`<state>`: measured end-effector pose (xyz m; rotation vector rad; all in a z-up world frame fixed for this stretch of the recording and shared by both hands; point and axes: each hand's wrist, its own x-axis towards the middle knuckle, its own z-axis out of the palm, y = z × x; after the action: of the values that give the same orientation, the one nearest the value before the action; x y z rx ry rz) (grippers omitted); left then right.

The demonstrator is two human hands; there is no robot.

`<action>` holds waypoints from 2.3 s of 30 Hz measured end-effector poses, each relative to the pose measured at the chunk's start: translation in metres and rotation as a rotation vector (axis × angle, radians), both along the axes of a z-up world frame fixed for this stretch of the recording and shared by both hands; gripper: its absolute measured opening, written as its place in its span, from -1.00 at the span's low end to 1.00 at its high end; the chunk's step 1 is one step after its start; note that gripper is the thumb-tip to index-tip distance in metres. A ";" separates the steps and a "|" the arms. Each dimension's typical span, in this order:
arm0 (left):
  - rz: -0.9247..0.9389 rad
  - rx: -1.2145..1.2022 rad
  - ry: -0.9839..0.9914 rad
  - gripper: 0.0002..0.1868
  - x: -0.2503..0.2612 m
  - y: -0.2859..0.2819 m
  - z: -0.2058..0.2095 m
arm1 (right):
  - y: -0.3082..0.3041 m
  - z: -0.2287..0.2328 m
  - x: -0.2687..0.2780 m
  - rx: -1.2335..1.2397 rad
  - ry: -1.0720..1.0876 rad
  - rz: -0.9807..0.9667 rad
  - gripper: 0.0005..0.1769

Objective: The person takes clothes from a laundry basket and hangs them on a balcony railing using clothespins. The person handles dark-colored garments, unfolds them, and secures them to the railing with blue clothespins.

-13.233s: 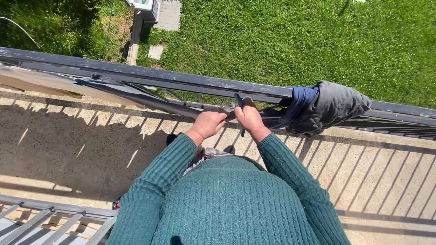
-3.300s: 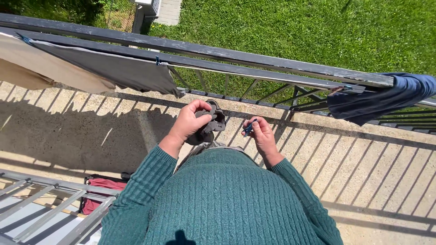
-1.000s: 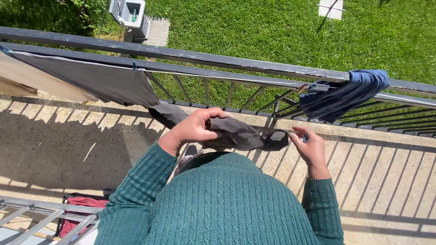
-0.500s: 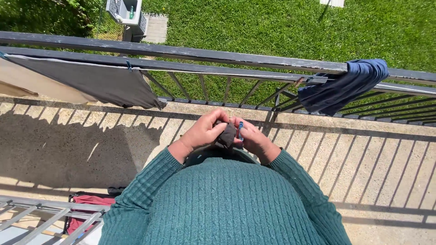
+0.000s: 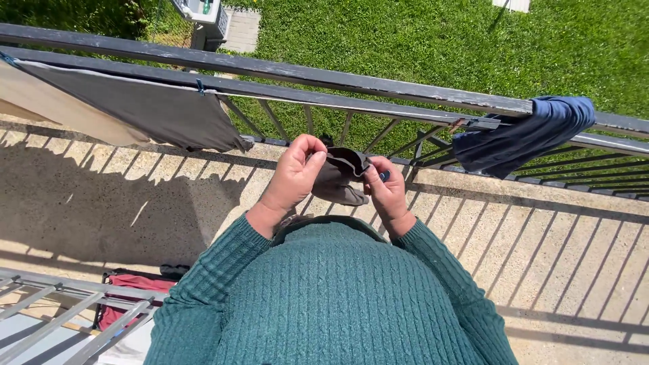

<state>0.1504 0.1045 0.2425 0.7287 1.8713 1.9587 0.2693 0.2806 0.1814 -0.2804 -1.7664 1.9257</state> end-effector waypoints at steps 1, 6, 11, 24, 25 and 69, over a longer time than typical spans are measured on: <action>-0.027 -0.006 0.005 -0.93 -0.002 -0.002 0.000 | 0.005 -0.004 0.001 -0.234 -0.048 -0.047 -0.82; -0.101 -0.023 0.010 -0.93 -0.001 -0.003 0.025 | 0.019 0.049 0.002 -0.321 -0.190 0.311 -0.37; -0.159 -0.114 0.117 -0.94 -0.001 -0.007 0.038 | 0.038 0.039 -0.001 0.313 -0.046 0.426 -0.25; -0.294 -1.007 0.489 -0.69 -0.030 -0.044 -0.128 | 0.084 0.127 0.030 0.020 0.181 -0.151 -0.72; -0.229 -1.084 0.489 -0.68 -0.035 -0.053 -0.138 | 0.093 0.138 0.036 0.228 0.172 -0.226 -0.70; 0.495 -0.170 -0.012 -0.78 -0.188 -0.199 -0.120 | 0.094 -0.063 -0.032 -0.006 -0.170 -0.390 -0.77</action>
<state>-0.0371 -0.0942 0.1222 0.2121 2.3440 2.0247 0.2373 0.3743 0.1187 -0.7514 -1.6602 1.6661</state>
